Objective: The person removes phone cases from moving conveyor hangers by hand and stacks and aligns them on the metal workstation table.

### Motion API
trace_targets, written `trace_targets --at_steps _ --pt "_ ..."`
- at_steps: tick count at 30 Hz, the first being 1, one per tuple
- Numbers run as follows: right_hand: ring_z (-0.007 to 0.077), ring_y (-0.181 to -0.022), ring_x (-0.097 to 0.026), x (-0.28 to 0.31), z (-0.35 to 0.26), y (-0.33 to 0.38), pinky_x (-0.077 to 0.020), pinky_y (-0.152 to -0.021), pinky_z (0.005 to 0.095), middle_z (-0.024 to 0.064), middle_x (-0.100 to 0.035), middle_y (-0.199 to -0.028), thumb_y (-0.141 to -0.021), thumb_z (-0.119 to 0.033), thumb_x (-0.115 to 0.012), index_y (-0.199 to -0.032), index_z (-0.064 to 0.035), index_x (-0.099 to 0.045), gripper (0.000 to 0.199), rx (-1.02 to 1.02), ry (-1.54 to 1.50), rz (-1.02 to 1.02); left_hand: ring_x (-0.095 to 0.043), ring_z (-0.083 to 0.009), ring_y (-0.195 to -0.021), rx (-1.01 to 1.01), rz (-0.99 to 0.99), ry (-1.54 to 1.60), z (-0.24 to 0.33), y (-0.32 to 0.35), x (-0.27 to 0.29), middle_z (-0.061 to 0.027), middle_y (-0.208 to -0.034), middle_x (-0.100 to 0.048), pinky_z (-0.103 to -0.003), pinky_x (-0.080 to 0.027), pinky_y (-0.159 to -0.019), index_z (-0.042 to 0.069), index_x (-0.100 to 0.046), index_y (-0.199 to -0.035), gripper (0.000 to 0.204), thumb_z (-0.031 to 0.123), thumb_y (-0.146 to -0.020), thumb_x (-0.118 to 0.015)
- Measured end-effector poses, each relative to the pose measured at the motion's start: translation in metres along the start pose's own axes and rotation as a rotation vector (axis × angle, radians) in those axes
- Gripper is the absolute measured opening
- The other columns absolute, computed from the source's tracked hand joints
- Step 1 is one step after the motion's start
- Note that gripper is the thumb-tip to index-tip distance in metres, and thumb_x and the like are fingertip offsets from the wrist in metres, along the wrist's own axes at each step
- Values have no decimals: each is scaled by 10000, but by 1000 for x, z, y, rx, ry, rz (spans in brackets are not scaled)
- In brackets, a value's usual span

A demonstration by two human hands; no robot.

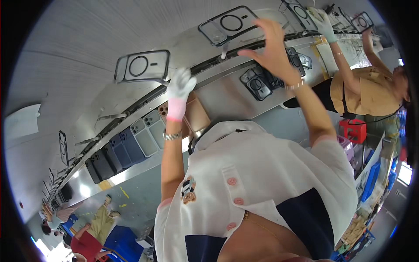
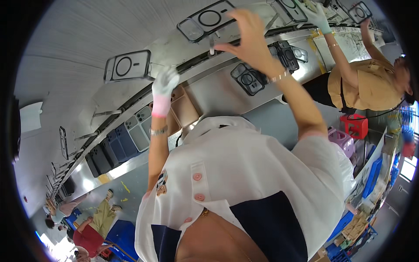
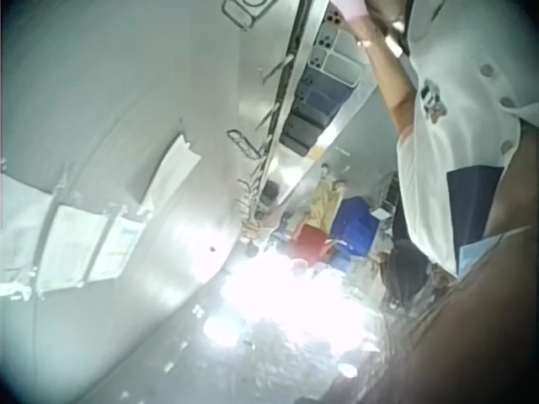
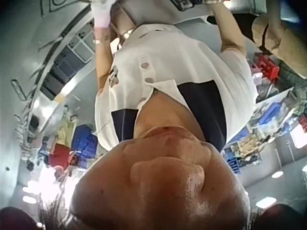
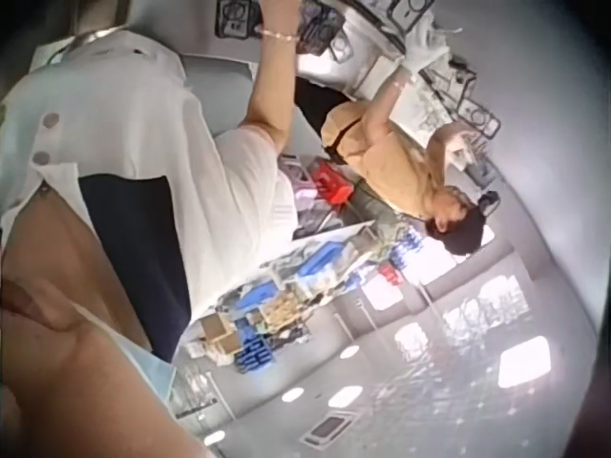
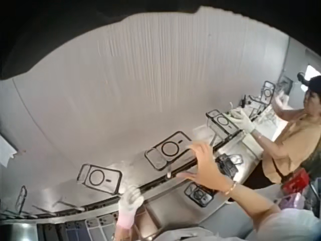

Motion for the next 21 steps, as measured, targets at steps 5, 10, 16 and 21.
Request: trace_targets --at_steps 5,10,16,21 --pt "356 -1162 -453 -92 90 174 -356 -997 456 197 -442 -1309 -630 -399 -867 -1335 16 -388 948 -432 -48 -247 -582 -167 -1061 59 27 187 -28 43 15 -103 -1164 -582 -267 -491 -950 -69 -487 -1300 428 -34 -898 -629" --pt "444 -1252 -332 -149 107 243 -301 -1040 557 252 -280 -1440 -507 -469 -887 -1438 36 -224 1250 -662 397 -566 -572 -143 -1022 73 34 266 -33 57 23 -83 -1118 -573 -242 -489 -929 -79 -483 -1296 412 -53 -905 -609" --pt "447 -1232 -352 -141 131 241 -321 -1021 550 247 -366 -1349 -573 -332 -848 -1400 6 -286 1056 -739 272 -616 -586 -162 -1054 69 84 306 -40 62 39 -103 -1157 -590 -253 -493 -929 -68 -480 -1298 416 -44 -904 -609" --pt "424 -1257 -362 -143 91 257 -331 -1020 546 259 -369 -1380 -575 -341 -839 -1395 -5 -358 1009 -449 185 -627 -576 -158 -1043 14 204 267 -29 83 63 -105 -1150 -580 -242 -482 -918 -76 -466 -1301 412 -44 -910 -592"
Point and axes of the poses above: each hand's wrist, its own y-axis away from the middle knuckle, its own x-axis out of the back of the hand, z = x × y, the point moved 5 cm from there along -y, towards the middle knuckle
